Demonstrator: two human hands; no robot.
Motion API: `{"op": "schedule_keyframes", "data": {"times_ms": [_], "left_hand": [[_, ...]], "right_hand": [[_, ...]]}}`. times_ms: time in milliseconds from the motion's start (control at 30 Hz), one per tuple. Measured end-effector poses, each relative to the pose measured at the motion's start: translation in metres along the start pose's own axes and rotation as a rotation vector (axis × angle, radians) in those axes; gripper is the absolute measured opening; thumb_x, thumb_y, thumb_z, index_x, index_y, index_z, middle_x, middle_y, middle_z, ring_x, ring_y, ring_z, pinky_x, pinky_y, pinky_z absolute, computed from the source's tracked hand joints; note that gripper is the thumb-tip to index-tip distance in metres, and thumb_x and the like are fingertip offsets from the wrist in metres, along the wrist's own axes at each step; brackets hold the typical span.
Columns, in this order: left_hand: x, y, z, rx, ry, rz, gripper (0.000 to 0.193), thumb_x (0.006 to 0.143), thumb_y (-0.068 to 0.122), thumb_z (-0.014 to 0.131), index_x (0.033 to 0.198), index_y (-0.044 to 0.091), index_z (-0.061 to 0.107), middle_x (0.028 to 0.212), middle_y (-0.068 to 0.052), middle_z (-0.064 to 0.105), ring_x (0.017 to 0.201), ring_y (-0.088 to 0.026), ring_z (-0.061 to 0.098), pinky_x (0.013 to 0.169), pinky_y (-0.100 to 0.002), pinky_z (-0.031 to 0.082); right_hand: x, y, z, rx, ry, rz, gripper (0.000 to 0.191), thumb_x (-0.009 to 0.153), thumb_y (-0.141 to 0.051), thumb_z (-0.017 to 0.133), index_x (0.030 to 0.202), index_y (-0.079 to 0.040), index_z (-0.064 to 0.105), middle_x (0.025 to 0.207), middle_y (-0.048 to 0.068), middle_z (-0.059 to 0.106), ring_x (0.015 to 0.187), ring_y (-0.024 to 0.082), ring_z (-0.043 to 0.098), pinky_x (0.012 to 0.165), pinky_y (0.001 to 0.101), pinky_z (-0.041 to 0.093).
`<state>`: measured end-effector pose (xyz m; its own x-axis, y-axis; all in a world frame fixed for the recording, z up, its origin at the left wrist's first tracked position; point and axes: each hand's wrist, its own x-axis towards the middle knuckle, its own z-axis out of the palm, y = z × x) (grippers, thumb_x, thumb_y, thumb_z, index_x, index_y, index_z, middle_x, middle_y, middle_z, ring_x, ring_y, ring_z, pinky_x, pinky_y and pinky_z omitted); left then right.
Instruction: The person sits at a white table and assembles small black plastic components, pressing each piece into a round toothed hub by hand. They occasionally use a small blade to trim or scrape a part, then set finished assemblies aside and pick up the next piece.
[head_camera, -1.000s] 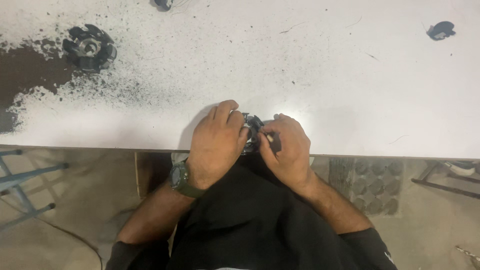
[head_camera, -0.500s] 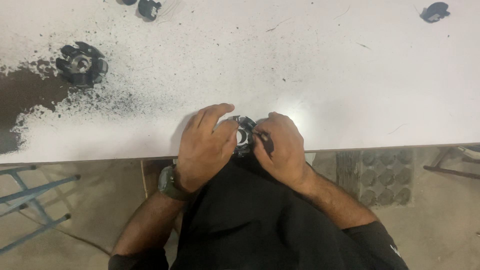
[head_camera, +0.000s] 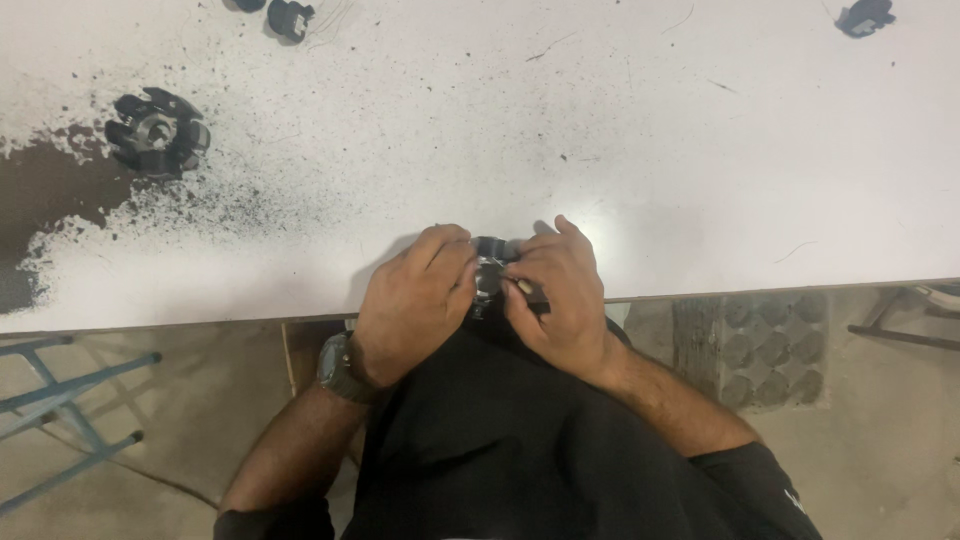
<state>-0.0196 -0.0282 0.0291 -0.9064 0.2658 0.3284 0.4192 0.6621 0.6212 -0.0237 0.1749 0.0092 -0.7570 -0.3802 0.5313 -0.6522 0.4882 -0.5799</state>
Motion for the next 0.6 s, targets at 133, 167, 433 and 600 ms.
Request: {"op": "schedule_keyframes", "data": {"times_ms": [133, 167, 433, 600], "left_hand": [[-0.007, 0.001, 0.001, -0.01, -0.007, -0.032, 0.016, 0.094, 0.01, 0.069, 0.107, 0.001, 0.065, 0.114, -0.011, 0.067, 0.095, -0.029, 0.071, 0.078, -0.038, 0.059], [-0.008, 0.001, 0.002, -0.016, -0.005, -0.031, 0.016, 0.094, 0.01, 0.069, 0.107, 0.001, 0.065, 0.114, -0.011, 0.067, 0.095, -0.029, 0.071, 0.078, -0.038, 0.059], [-0.01, -0.004, 0.006, 0.015, -0.01, -0.019, 0.013, 0.088, 0.005, 0.068, 0.1, 0.0, 0.064, 0.118, -0.013, 0.066, 0.094, -0.03, 0.071, 0.074, -0.039, 0.059], [-0.017, -0.008, 0.007, 0.019, 0.006, 0.004, 0.016, 0.084, 0.006, 0.072, 0.097, 0.002, 0.063, 0.118, -0.013, 0.064, 0.097, -0.03, 0.07, 0.075, -0.039, 0.059]], "right_hand": [[-0.007, 0.001, 0.003, 0.013, -0.005, -0.034, 0.027, 0.082, 0.0, 0.078, 0.104, -0.005, 0.063, 0.099, 0.009, 0.066, 0.109, 0.03, 0.066, 0.117, 0.06, 0.04], [-0.007, 0.001, 0.004, 0.004, -0.008, -0.037, 0.027, 0.082, 0.0, 0.078, 0.104, -0.005, 0.063, 0.099, 0.009, 0.066, 0.109, 0.03, 0.066, 0.117, 0.0602, 0.04], [-0.006, 0.004, 0.008, -0.043, -0.026, -0.021, 0.029, 0.079, 0.001, 0.081, 0.103, -0.004, 0.064, 0.098, 0.011, 0.066, 0.107, 0.031, 0.066, 0.117, 0.0595, 0.042], [-0.008, 0.005, 0.009, -0.006, -0.014, -0.078, 0.032, 0.077, 0.002, 0.081, 0.103, -0.005, 0.064, 0.096, 0.009, 0.065, 0.106, 0.03, 0.066, 0.115, 0.0594, 0.043]]}}
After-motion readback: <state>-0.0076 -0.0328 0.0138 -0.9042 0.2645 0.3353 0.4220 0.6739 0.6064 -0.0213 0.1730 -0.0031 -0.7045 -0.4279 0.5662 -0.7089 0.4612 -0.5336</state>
